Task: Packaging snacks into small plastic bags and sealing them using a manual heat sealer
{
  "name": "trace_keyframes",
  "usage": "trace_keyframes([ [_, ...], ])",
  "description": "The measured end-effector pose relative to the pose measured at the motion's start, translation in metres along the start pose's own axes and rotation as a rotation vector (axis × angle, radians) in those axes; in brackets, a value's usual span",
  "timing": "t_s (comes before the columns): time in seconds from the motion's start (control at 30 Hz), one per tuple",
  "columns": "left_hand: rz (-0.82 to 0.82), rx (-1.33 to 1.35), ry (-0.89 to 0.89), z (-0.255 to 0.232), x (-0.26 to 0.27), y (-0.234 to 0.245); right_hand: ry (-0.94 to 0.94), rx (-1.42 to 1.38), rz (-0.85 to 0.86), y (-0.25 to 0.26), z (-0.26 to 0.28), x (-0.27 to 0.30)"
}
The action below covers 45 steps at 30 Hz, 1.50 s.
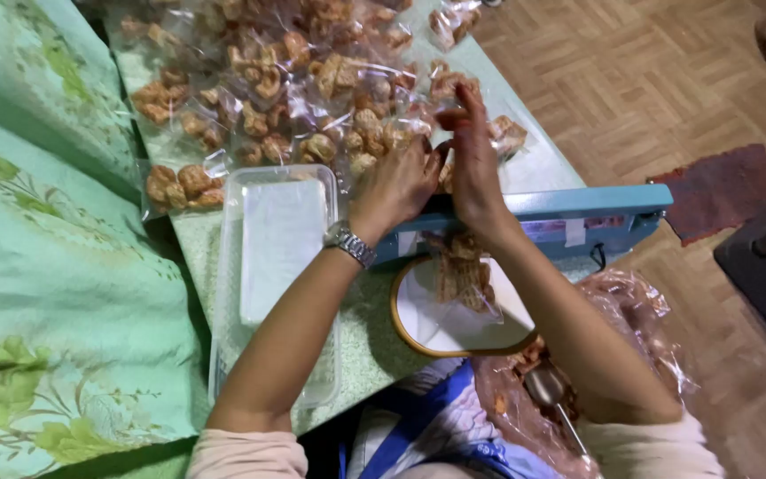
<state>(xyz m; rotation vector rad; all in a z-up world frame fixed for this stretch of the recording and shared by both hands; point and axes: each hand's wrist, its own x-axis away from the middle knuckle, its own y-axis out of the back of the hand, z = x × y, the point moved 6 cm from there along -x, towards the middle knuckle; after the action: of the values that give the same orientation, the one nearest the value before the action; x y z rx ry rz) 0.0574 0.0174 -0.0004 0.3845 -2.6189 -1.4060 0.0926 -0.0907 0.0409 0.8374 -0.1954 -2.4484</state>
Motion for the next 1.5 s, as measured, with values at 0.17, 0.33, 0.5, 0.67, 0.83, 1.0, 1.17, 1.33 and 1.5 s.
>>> trace_keyframes([
  [0.17,-0.077,0.026,-0.018,-0.009,0.008,0.015,-0.060,0.254,0.091,0.056,0.022,0.041],
  [0.33,-0.115,0.115,-0.048,-0.032,0.036,0.042,-0.519,0.596,0.567,0.081,0.023,0.108],
  [0.5,-0.132,0.097,-0.050,-0.030,0.035,0.039,-1.110,-0.430,0.128,0.052,0.003,0.153],
  [0.67,-0.099,0.105,-0.034,-0.029,0.031,0.038,-1.119,-0.535,0.092,0.029,-0.008,0.151],
  [0.83,-0.074,0.119,-0.014,-0.031,0.035,0.044,-1.072,-0.477,0.172,0.027,0.001,0.146],
  [1.0,-0.064,0.137,0.000,-0.032,0.037,0.044,-1.078,-0.466,0.135,0.027,0.003,0.148],
  [1.17,-0.082,0.172,-0.006,-0.028,0.037,0.042,-1.113,-0.436,0.121,0.027,0.002,0.148],
  [1.33,-0.089,0.209,-0.005,-0.022,0.033,0.038,-1.096,-0.425,0.119,0.026,-0.002,0.150],
  [1.5,-0.010,0.199,0.044,-0.020,0.031,0.035,-1.106,-0.483,0.066,0.021,0.028,0.143],
])
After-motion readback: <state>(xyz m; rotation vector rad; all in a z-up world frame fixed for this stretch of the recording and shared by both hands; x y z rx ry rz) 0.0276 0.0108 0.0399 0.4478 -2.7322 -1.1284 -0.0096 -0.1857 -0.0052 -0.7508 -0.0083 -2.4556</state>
